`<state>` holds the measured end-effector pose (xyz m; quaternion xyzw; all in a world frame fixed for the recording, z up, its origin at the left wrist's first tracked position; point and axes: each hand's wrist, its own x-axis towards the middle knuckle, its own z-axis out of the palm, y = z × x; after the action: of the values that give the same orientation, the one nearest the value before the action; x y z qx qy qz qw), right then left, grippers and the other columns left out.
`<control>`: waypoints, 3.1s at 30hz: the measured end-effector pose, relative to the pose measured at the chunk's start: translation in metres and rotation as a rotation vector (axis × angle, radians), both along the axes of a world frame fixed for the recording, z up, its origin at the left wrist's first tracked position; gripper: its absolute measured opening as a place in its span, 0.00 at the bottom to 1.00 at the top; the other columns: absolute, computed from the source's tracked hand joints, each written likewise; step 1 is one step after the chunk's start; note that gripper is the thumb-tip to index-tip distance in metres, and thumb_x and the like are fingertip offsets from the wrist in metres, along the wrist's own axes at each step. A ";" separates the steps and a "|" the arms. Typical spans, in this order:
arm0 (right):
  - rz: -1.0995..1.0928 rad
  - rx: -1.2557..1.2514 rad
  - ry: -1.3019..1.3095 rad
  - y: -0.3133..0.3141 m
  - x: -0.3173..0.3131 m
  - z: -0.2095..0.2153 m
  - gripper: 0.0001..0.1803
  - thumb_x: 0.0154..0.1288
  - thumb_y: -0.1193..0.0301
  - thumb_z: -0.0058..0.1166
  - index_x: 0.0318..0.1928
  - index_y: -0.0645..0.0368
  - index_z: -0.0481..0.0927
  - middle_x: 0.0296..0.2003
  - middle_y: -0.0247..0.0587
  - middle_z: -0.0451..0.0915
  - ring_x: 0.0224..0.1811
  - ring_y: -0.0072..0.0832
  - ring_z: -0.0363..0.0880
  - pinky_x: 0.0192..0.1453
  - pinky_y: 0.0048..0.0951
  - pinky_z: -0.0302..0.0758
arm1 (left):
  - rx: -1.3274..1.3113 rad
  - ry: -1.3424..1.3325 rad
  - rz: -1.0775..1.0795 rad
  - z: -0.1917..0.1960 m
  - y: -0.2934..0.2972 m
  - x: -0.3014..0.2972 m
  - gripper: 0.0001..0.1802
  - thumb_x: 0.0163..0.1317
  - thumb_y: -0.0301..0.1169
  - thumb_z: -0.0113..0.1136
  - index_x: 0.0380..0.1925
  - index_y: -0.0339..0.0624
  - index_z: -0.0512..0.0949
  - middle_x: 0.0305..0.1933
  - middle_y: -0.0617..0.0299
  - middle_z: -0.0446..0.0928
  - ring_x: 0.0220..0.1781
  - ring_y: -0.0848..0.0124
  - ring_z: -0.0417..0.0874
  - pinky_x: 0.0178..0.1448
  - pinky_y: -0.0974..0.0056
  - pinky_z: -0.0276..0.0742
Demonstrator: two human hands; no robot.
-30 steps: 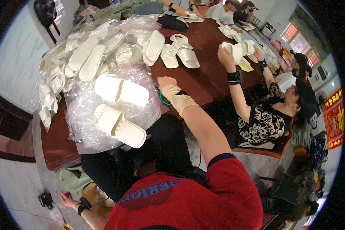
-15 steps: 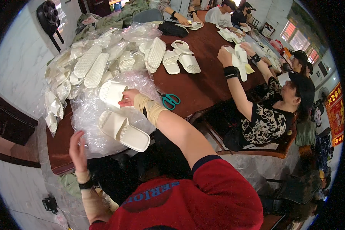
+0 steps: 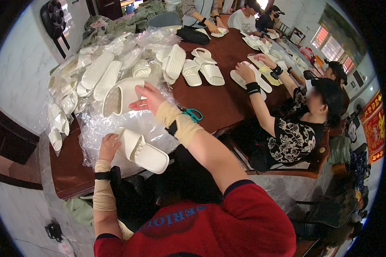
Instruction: The recorder is using scissors to trim excess material or threads from white plastic slipper components.
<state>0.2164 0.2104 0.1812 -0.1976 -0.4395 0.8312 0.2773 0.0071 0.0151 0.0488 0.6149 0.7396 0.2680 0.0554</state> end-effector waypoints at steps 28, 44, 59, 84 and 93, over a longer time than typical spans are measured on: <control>1.020 1.877 -0.868 -0.116 0.023 -0.021 0.19 0.47 0.59 0.65 0.39 0.54 0.82 0.33 0.46 0.82 0.39 0.42 0.81 0.40 0.40 0.77 | -0.087 -0.245 0.296 -0.006 0.015 -0.015 0.17 0.59 0.38 0.55 0.46 0.44 0.77 0.41 0.47 0.80 0.45 0.49 0.79 0.51 0.52 0.74; 0.192 1.655 -0.821 -0.048 0.061 0.003 0.21 0.56 0.55 0.58 0.46 0.52 0.77 0.41 0.40 0.78 0.42 0.43 0.78 0.44 0.40 0.74 | 0.258 -0.089 0.262 0.032 0.015 -0.014 0.17 0.56 0.22 0.57 0.48 0.44 0.76 0.40 0.54 0.78 0.39 0.56 0.80 0.43 0.58 0.76; 0.363 1.607 -1.041 -0.063 -0.022 -0.060 0.23 0.51 0.59 0.64 0.49 0.48 0.78 0.41 0.46 0.79 0.44 0.44 0.79 0.48 0.42 0.75 | -0.299 0.222 0.448 -0.005 -0.001 -0.016 0.37 0.61 0.50 0.52 0.69 0.66 0.53 0.75 0.63 0.46 0.77 0.50 0.38 0.71 0.31 0.33; 0.003 2.379 -1.072 0.226 -0.031 -0.062 0.17 0.59 0.69 0.48 0.49 0.51 0.78 0.53 0.41 0.73 0.57 0.41 0.70 0.59 0.42 0.68 | -0.168 0.309 0.517 -0.015 0.005 0.002 0.34 0.64 0.47 0.49 0.69 0.58 0.55 0.76 0.62 0.46 0.77 0.54 0.39 0.74 0.39 0.31; 0.373 1.749 -2.252 0.345 0.046 -0.096 0.20 0.66 0.63 0.42 0.56 0.49 0.78 0.59 0.40 0.72 0.62 0.45 0.68 0.66 0.46 0.61 | -0.223 0.296 0.524 -0.012 0.008 -0.002 0.34 0.64 0.50 0.47 0.70 0.60 0.55 0.76 0.62 0.45 0.77 0.53 0.39 0.74 0.38 0.30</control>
<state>0.2625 0.5557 0.0855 -0.4478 -0.8001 -0.2723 -0.2919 0.0047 0.0230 0.0369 0.4259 0.8977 0.0981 -0.0567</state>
